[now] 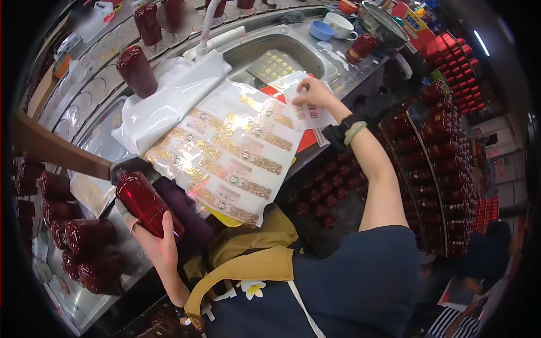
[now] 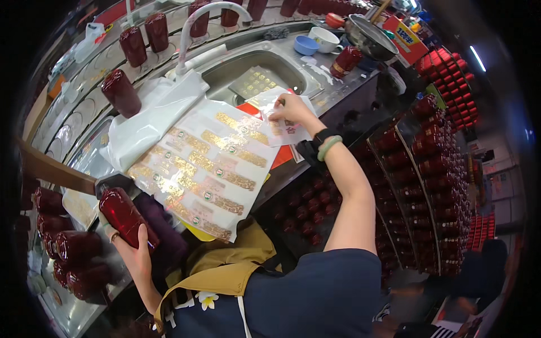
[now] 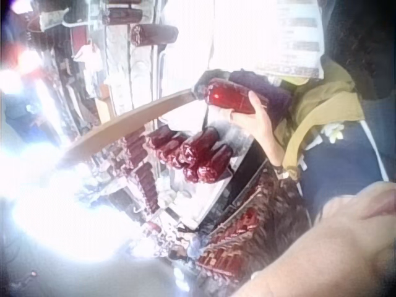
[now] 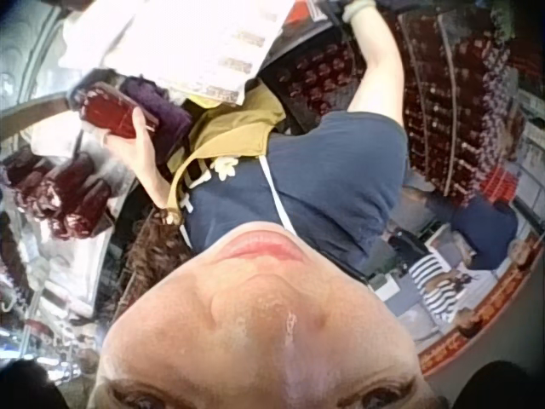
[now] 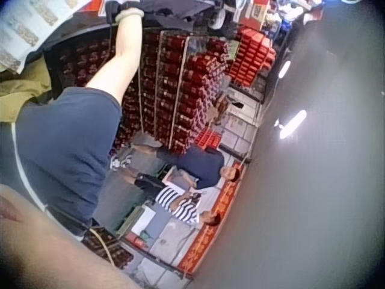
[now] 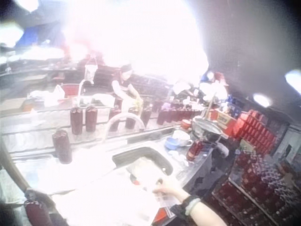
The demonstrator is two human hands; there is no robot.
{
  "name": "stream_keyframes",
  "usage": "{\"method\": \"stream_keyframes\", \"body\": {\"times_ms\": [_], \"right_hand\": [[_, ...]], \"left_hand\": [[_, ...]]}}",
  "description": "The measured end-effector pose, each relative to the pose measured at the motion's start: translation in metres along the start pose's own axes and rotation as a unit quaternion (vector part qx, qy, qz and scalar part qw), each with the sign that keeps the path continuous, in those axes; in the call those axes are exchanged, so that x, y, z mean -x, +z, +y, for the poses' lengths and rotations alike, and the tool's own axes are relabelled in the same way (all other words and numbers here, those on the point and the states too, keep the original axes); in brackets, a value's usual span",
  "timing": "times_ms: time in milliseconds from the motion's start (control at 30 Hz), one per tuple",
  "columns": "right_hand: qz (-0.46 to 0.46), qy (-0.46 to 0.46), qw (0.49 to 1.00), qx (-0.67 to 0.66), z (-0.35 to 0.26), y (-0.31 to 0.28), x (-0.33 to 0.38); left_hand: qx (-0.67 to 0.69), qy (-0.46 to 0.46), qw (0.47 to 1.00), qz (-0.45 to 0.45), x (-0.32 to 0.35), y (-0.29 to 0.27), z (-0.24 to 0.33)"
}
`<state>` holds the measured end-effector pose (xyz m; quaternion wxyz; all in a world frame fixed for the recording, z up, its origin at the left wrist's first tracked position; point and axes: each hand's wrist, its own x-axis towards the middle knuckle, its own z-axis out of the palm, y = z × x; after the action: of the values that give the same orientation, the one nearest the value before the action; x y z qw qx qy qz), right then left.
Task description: Applying and cleaning labels on liquor bottles at a factory workstation.
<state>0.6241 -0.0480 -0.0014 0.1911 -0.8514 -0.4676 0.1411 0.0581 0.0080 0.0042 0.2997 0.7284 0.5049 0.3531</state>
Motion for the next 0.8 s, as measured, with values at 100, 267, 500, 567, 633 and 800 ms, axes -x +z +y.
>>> {"method": "stream_keyframes", "body": {"times_ms": [100,267,500,567,633,800], "right_hand": [[0.054,-0.024,0.997,0.040,0.012,0.001,-0.022],[-0.017,-0.038,0.996,0.078,0.003,-0.001,-0.062],[-0.158,-0.049,0.979,0.115,-0.007,-0.012,-0.079],[-0.138,-0.029,0.986,0.088,-0.003,-0.024,-0.075],[-0.126,-0.027,0.990,0.059,-0.007,-0.022,-0.088],[-0.068,-0.075,0.988,0.116,0.036,-0.009,-0.157]], "left_hand": [[0.038,0.026,0.999,0.010,-0.004,0.004,-0.004],[0.099,-0.070,0.992,0.015,0.004,0.010,-0.010],[0.085,-0.039,0.996,-0.005,0.001,-0.003,0.027],[0.088,-0.031,0.995,-0.018,-0.012,0.012,0.022],[0.081,-0.030,0.996,-0.018,-0.015,0.018,0.021],[0.041,-0.040,0.998,-0.027,-0.028,0.016,0.012]]}}
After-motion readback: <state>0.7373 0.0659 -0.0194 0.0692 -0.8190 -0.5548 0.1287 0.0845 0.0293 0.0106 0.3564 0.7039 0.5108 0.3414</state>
